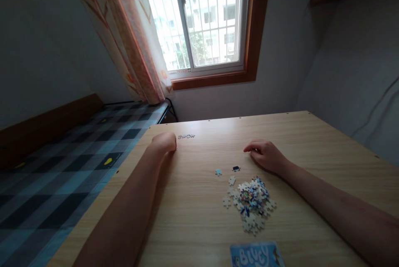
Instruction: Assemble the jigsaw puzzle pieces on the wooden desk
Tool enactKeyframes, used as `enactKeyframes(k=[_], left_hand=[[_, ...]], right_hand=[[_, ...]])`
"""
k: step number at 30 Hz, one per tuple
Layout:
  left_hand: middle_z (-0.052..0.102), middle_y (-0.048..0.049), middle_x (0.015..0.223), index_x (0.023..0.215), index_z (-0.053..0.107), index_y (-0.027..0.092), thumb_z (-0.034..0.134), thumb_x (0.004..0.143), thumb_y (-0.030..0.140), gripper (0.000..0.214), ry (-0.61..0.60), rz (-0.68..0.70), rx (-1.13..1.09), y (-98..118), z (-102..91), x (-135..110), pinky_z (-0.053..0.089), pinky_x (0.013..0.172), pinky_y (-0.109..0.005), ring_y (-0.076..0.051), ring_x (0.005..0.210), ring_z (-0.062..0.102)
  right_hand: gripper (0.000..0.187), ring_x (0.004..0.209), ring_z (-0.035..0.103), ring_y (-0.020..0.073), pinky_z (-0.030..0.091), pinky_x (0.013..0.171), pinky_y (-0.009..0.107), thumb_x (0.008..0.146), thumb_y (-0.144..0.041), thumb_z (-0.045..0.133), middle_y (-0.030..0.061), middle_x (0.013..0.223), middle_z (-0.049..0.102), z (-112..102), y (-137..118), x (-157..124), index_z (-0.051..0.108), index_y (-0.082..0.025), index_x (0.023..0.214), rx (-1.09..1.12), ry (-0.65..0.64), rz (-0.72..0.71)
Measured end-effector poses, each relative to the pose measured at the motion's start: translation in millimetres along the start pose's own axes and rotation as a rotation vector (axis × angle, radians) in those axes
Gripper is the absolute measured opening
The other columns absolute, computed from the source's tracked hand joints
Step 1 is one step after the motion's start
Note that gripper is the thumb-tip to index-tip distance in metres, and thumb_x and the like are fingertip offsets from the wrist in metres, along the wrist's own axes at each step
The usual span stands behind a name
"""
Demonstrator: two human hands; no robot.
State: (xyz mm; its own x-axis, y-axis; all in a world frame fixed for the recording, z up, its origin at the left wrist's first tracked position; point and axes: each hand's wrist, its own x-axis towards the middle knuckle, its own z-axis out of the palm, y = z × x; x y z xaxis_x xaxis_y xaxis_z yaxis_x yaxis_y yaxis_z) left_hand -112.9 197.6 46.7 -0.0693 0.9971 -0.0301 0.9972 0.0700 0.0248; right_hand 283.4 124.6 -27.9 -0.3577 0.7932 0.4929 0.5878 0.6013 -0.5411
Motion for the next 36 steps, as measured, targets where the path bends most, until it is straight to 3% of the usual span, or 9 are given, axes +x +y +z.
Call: enactKeyframes(k=[4, 8, 12, 17, 24, 36], left_hand=[[0.075, -0.0139, 0.083, 0.067, 0.076, 0.021, 0.076, 0.06, 0.019, 0.007, -0.009, -0.169, 0.052, -20, -0.2, 7, 0.053, 0.078, -0.041, -0.035, 0.088, 0.07], [0.075, -0.0157, 0.099, 0.08, 0.08, 0.023, 0.071, 0.067, 0.021, 0.016, 0.068, -0.215, 0.04, -28, 4.1, 10, 0.053, 0.078, -0.041, -0.037, 0.096, 0.068], [0.076, -0.0105, 0.105, 0.088, 0.081, 0.028, 0.066, 0.074, 0.021, 0.022, 0.158, -0.143, -0.022, -32, 15.4, 11, 0.053, 0.082, -0.038, -0.033, 0.101, 0.067], [0.078, -0.0015, 0.098, 0.1, 0.08, 0.03, 0.06, 0.083, 0.026, 0.027, 0.237, -0.024, -0.168, -43, 33.6, 14, 0.051, 0.085, -0.027, -0.021, 0.095, 0.069], [0.078, -0.0027, 0.093, 0.105, 0.08, 0.026, 0.063, 0.083, 0.036, 0.03, 0.284, -0.024, -0.279, -54, 43.9, 18, 0.051, 0.077, -0.026, -0.02, 0.086, 0.07], [0.077, -0.0039, 0.096, 0.101, 0.081, 0.028, 0.062, 0.083, 0.043, 0.03, 0.282, -0.026, -0.231, -46, 41.6, 16, 0.05, 0.075, -0.027, -0.022, 0.09, 0.069]], right_hand=[[0.03, 0.081, 0.066, 0.0191, 0.048, 0.076, 0.03, 0.075, -0.005, 0.051, 0.0022, 0.084, 0.073, -1, 0, 0, 0.074, -0.022, 0.08, -0.002, -0.007, -0.006], [0.028, 0.08, 0.065, 0.019, 0.048, 0.076, 0.03, 0.075, -0.006, 0.05, 0.0027, 0.082, 0.072, -2, -1, 0, 0.073, -0.021, 0.078, -0.006, -0.02, -0.017], [0.027, 0.078, 0.065, 0.0189, 0.047, 0.074, 0.03, 0.075, -0.007, 0.05, 0.0026, 0.08, 0.072, -2, -2, 0, 0.073, -0.022, 0.078, -0.004, -0.022, -0.018], [0.025, 0.077, 0.065, 0.0188, 0.047, 0.074, 0.03, 0.077, -0.009, 0.051, 0.0024, 0.08, 0.072, -2, 0, -1, 0.072, -0.022, 0.077, -0.001, -0.034, -0.017], [0.026, 0.077, 0.065, 0.0193, 0.047, 0.074, 0.031, 0.076, -0.008, 0.05, 0.0027, 0.079, 0.072, -3, 0, -1, 0.073, -0.021, 0.076, -0.004, -0.027, -0.027], [0.026, 0.077, 0.064, 0.0201, 0.048, 0.075, 0.032, 0.075, -0.007, 0.051, 0.0028, 0.078, 0.071, -2, -3, -1, 0.073, -0.022, 0.075, -0.014, -0.02, -0.034]])
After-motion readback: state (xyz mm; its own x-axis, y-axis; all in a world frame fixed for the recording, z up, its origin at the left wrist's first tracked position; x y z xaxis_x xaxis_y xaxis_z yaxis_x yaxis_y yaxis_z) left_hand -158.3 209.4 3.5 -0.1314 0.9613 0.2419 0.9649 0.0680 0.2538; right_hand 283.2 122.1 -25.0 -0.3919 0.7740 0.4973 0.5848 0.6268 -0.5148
